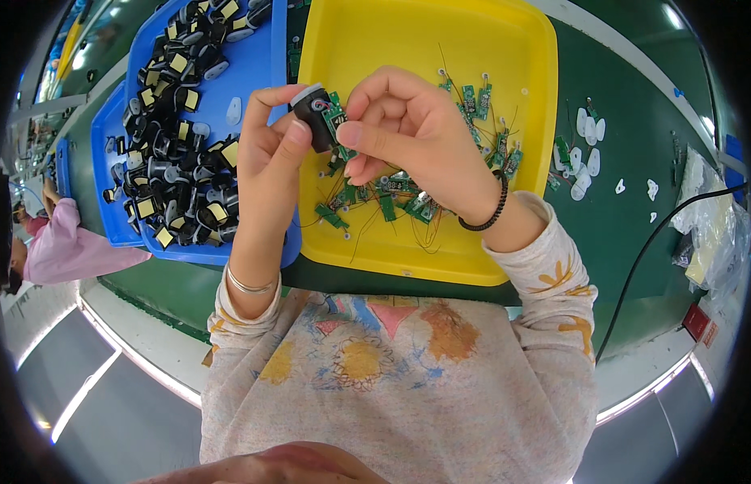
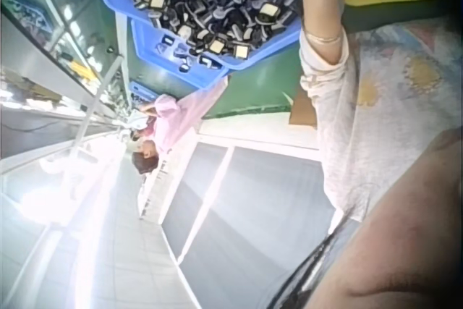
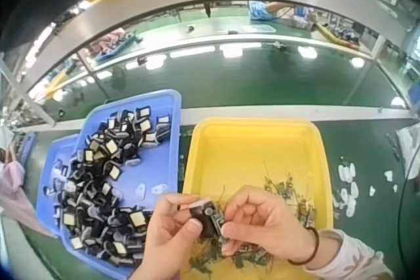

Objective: The person repeatedly picks small black plastic housings from a blue bin and green circuit boards from a yellow bin, then inserts the boards into the housings by hand. The assembled units are placed back into the blue bin. The process is continuous and repetitive throughout the clip.

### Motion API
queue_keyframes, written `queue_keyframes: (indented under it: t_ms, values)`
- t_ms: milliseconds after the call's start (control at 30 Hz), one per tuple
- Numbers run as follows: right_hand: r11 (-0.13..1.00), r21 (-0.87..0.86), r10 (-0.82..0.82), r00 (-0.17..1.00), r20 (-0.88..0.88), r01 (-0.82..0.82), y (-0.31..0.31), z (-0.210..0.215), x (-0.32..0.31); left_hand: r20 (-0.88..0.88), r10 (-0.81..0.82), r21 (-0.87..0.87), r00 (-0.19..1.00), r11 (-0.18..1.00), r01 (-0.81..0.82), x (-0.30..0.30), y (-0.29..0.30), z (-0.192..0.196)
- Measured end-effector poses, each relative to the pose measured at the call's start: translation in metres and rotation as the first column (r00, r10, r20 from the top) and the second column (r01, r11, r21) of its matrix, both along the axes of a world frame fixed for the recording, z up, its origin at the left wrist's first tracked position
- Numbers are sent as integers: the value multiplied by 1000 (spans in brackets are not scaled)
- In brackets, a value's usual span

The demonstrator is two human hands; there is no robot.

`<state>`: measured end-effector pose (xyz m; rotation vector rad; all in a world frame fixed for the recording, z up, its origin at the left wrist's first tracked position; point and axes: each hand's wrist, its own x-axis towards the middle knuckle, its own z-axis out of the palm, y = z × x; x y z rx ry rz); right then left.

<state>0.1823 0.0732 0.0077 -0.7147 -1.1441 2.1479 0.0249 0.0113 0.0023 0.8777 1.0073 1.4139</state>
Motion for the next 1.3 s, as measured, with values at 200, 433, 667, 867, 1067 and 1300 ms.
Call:
queue_keyframes:
  t_ms: [200,433,667,867,1067,1300]
  values:
    - [1000,1,6,1000,-24,-6,-2,0,-2,-36,19,-15,999,1000,-19,2,-2,0]
    - [1000,4,-8,1000,-13,8,-3,-1,-3,-202,80,111,976,992,-58,4,-2,-7]
    - [995,30,97,994,59,-99,0,0,1,-420,136,252,897,967,-29,1,-2,-12]
    - [993,60,98,993,69,-103,-1,5,2,-386,113,278,916,960,-1,3,-2,-13]
    - [463,884,-374,891,257,-61,-9,1,-3,-428,44,261,903,962,76,-2,1,-5]
    - [74,982,-524,831,189,-176,-13,1,-5,-153,37,158,987,987,-13,5,-1,-1]
